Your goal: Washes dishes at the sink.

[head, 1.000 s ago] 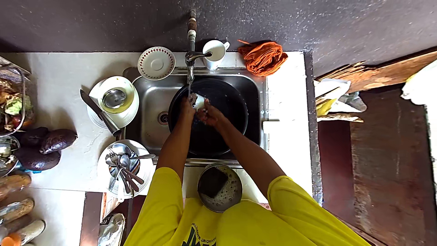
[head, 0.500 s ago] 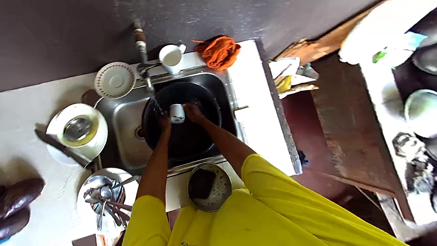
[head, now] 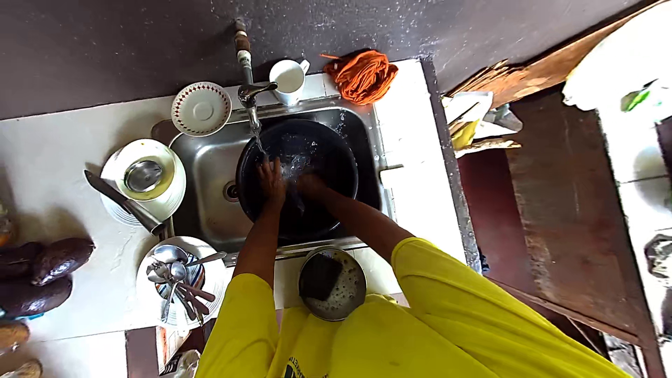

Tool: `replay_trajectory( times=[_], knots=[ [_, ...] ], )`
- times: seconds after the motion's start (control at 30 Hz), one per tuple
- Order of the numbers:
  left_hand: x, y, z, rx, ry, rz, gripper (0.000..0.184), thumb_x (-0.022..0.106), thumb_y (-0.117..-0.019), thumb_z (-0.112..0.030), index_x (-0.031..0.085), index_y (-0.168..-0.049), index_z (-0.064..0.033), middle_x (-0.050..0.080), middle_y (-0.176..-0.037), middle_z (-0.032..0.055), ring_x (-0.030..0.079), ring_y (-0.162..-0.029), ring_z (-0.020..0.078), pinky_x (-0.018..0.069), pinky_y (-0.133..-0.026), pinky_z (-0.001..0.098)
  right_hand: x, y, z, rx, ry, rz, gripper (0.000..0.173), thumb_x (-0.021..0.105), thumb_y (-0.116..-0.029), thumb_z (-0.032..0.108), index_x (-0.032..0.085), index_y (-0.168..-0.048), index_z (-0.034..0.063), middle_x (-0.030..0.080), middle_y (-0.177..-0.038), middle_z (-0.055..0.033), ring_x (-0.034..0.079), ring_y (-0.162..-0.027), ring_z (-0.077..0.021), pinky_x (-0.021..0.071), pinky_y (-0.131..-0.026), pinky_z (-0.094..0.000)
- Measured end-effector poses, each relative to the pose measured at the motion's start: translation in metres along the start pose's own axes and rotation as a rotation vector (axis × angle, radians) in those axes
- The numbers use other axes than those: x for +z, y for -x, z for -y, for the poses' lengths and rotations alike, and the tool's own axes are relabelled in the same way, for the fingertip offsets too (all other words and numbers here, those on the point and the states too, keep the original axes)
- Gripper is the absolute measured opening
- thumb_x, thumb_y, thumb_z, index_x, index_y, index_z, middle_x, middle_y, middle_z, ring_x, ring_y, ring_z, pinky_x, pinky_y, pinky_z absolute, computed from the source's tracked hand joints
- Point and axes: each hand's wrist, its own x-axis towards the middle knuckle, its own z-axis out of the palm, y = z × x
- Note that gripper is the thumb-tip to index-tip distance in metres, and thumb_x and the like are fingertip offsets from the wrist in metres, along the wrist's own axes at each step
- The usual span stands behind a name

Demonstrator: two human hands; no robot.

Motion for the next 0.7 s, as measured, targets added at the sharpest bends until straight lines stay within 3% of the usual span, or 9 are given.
replay_trajectory(
  times=[0.13, 0.27, 0.37, 0.43, 0.47, 0.5, 0.57, 0.63, 0.7],
  knots=[
    [0.001, 0.003, 0.009, 0.046, 0.072, -0.100, 0.069, 0.081, -0.0845, -0.021, 0.054, -0.144, 0.0001, 0.040, -0.154, 0.0323, 0.039, -0.142, 0.0516, 0.0367, -0.116, 0.0565, -0.019, 0.001, 0.011, 0.318, -0.178, -0.043, 0.051, 0.049, -0.1078, 0.017, 0.040, -0.152, -0.0079, 0.037, -0.155, -0.0374, 0.033, -0.146, -0.0535, 0.0306, -0.117, -0.0645],
    [0.016, 0.007, 0.005, 0.165, 0.148, -0.135, 0.067, 0.071, -0.0837, 0.007, 0.054, -0.148, -0.0056, 0.035, -0.157, 0.0338, 0.027, -0.146, 0.0584, 0.0286, -0.118, 0.0658, 0.001, -0.005, -0.004, -0.028, -0.092, -0.125, 0.041, 0.050, -0.1069, 0.012, 0.053, -0.144, -0.0041, 0.051, -0.147, -0.0310, 0.052, -0.133, -0.0484, 0.0451, -0.108, -0.0597],
    [0.009, 0.014, -0.004, 0.084, 0.002, -0.050, 0.090, 0.078, -0.0781, 0.002, 0.042, -0.157, -0.0223, 0.018, -0.170, 0.0193, 0.016, -0.153, 0.0528, 0.0295, -0.114, 0.0712, -0.001, -0.020, -0.005, 0.114, -0.266, -0.235, 0.050, 0.051, -0.1048, 0.008, 0.041, -0.152, -0.0028, 0.049, -0.147, -0.0339, 0.054, -0.130, -0.0515, 0.0449, -0.107, -0.0641],
    [-0.005, 0.018, -0.010, 0.104, 0.052, -0.070, 0.079, 0.071, -0.0816, -0.003, 0.046, -0.155, -0.0196, 0.018, -0.170, 0.0191, 0.008, -0.153, 0.0561, 0.0122, -0.109, 0.0844, -0.012, -0.032, -0.002, 0.192, -0.579, -0.359, 0.039, 0.051, -0.1063, 0.012, 0.053, -0.140, -0.0086, 0.061, -0.130, -0.0341, 0.062, -0.118, -0.0463, 0.0493, -0.103, -0.0576],
    [-0.008, 0.017, -0.013, 0.105, 0.115, -0.131, 0.061, 0.062, -0.0870, -0.005, 0.057, -0.147, -0.0150, 0.029, -0.166, 0.0192, 0.010, -0.153, 0.0559, 0.0060, -0.110, 0.0842, -0.015, -0.036, -0.001, 0.166, -0.724, -0.375, 0.036, 0.044, -0.1103, 0.019, 0.061, -0.127, -0.0082, 0.067, -0.107, -0.0277, 0.068, -0.094, -0.0369, 0.0561, -0.085, -0.0496],
    [-0.012, 0.013, -0.017, 0.084, 0.209, -0.199, 0.048, 0.054, -0.0918, -0.004, 0.064, -0.138, -0.0078, 0.042, -0.159, 0.0201, 0.017, -0.152, 0.0540, 0.0062, -0.115, 0.0789, -0.018, -0.038, 0.005, 0.121, -0.908, -0.350, 0.045, 0.031, -0.1136, 0.029, 0.062, -0.109, -0.0037, 0.057, -0.077, -0.0128, 0.056, -0.063, -0.0220, 0.0502, -0.059, -0.0369],
    [-0.027, 0.004, -0.026, 0.055, 0.443, -0.256, 0.039, 0.043, -0.1024, -0.005, 0.061, -0.135, 0.0063, 0.058, -0.142, 0.0264, 0.042, -0.143, 0.0473, 0.0256, -0.122, 0.0591, -0.035, -0.034, 0.026, 0.066, -1.307, -0.193, 0.056, 0.018, -0.1123, 0.045, 0.055, -0.093, 0.0079, 0.042, -0.056, 0.0047, 0.038, -0.043, -0.0069, 0.0362, -0.042, -0.0239],
    [-0.040, -0.007, -0.030, 0.034, 0.700, -0.175, 0.039, 0.041, -0.1085, -0.010, 0.055, -0.137, 0.0117, 0.062, -0.131, 0.0316, 0.058, -0.128, 0.0421, 0.0426, -0.113, 0.0495, -0.051, -0.027, 0.046, 0.053, -1.487, -0.099, 0.052, 0.022, -0.1127, 0.045, 0.058, -0.102, 0.0094, 0.051, -0.068, 0.0032, 0.048, -0.053, -0.0061, 0.0439, -0.050, -0.0239],
    [-0.046, -0.017, -0.029, -0.037, 0.892, -0.104, 0.040, 0.045, -0.1096, -0.015, 0.053, -0.139, 0.0107, 0.060, -0.133, 0.0305, 0.058, -0.128, 0.0370, 0.0436, -0.112, 0.0460, -0.061, -0.026, 0.057, -0.002, -1.539, -0.008, 0.057, 0.016, -0.1118, 0.049, 0.057, -0.110, 0.0102, 0.059, -0.082, -0.0010, 0.059, -0.071, -0.0093, 0.0518, -0.063, -0.0279]
  ],
)
